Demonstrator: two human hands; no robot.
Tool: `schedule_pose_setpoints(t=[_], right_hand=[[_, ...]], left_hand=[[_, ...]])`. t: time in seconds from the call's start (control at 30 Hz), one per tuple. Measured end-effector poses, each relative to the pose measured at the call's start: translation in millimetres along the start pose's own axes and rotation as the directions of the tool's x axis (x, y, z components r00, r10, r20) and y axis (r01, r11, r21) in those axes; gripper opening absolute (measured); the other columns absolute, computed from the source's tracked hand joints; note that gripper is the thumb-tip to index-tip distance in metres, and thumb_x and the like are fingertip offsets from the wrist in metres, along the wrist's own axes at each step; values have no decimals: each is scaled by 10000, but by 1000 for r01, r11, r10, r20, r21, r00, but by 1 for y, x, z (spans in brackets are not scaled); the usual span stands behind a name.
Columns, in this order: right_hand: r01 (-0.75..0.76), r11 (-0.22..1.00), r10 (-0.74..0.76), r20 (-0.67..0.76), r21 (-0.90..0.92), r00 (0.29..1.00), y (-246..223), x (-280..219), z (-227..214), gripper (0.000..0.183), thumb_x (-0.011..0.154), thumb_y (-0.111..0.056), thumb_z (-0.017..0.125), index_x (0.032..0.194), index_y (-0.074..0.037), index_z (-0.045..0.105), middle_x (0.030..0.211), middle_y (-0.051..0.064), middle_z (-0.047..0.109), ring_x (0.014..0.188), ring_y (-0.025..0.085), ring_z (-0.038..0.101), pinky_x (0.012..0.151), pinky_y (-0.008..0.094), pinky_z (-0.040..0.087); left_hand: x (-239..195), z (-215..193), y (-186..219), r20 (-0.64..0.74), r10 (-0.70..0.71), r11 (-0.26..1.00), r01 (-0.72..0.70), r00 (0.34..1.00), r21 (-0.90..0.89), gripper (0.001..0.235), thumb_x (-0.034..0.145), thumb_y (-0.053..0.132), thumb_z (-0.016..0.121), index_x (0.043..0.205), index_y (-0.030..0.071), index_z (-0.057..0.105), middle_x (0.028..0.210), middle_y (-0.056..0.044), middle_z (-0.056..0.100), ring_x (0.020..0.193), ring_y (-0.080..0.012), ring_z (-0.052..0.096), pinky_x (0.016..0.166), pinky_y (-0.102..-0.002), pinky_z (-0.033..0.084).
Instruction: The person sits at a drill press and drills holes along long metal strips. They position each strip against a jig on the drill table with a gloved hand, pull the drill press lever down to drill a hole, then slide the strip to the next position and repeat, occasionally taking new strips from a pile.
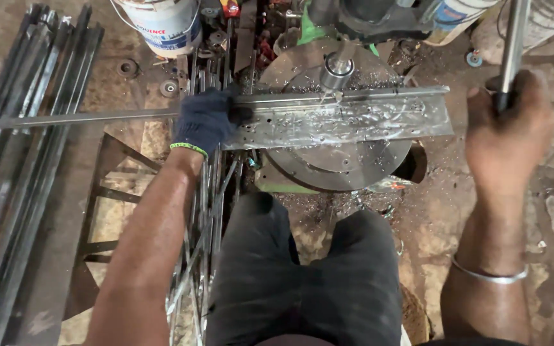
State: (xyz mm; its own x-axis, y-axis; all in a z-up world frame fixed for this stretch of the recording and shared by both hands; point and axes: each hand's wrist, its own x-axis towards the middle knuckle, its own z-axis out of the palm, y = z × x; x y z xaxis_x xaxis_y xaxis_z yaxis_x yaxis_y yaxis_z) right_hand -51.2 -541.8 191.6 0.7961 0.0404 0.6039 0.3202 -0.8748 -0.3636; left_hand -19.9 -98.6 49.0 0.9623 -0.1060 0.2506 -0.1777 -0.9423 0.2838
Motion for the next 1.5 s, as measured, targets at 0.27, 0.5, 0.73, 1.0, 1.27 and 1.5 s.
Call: schedule_pose_setpoints(t=[0.27,0.5,0.73,1.0,1.27,1.5], right_hand=[[-272,958,261,118,90,958,-40,16,-34,175,1062,-97,733,1151,-30,598,807,-30,479,689,74,413,608,251,336],[-350,909,334,105,226,937,-42,10,-24,167,1056,-93,712,1141,-27,584,872,-45,487,732,48,407,643,218,331],[-18,970,57,-153,244,987,-22,9,22,406,953,70,712,1265,73,453,1020,9,548,825,102,497,707,242,444],[-171,934,198,-56,313,979,25,-19,14,240,1095,157,698,1098,14,506,952,20,493,799,85,457,721,216,391],[-185,927,220,-72,327,973,12,-16,13,211,1078,169,668,1092,18,521,930,20,498,783,75,451,717,205,381],[-219,900,253,-42,377,966,23,-19,17,215,1044,133,654,1047,-22,505,902,11,510,716,67,472,649,205,376]], left_hand=[[4,-14,9,109,-55,996,47,992,72,416,743,433,806,1064,182,724,930,-125,738,888,-324,716,752,-437,569],[1,-22,17,91,-67,997,63,994,40,389,898,500,731,1075,154,707,909,-125,734,880,-312,713,749,-457,561],[2,-34,24,184,-156,987,162,970,-18,515,866,561,685,1196,166,669,847,-131,722,799,-321,722,674,-475,563],[-5,-22,14,73,-54,994,47,996,95,586,905,552,682,1320,140,640,919,-133,712,832,-332,713,747,-496,536],[1,-26,16,99,-52,998,48,994,50,704,819,620,699,1289,100,637,922,-156,708,846,-365,708,756,-511,531],[3,-24,15,152,-98,992,86,984,89,644,840,661,698,1209,135,652,899,-160,704,847,-380,709,707,-506,551]])
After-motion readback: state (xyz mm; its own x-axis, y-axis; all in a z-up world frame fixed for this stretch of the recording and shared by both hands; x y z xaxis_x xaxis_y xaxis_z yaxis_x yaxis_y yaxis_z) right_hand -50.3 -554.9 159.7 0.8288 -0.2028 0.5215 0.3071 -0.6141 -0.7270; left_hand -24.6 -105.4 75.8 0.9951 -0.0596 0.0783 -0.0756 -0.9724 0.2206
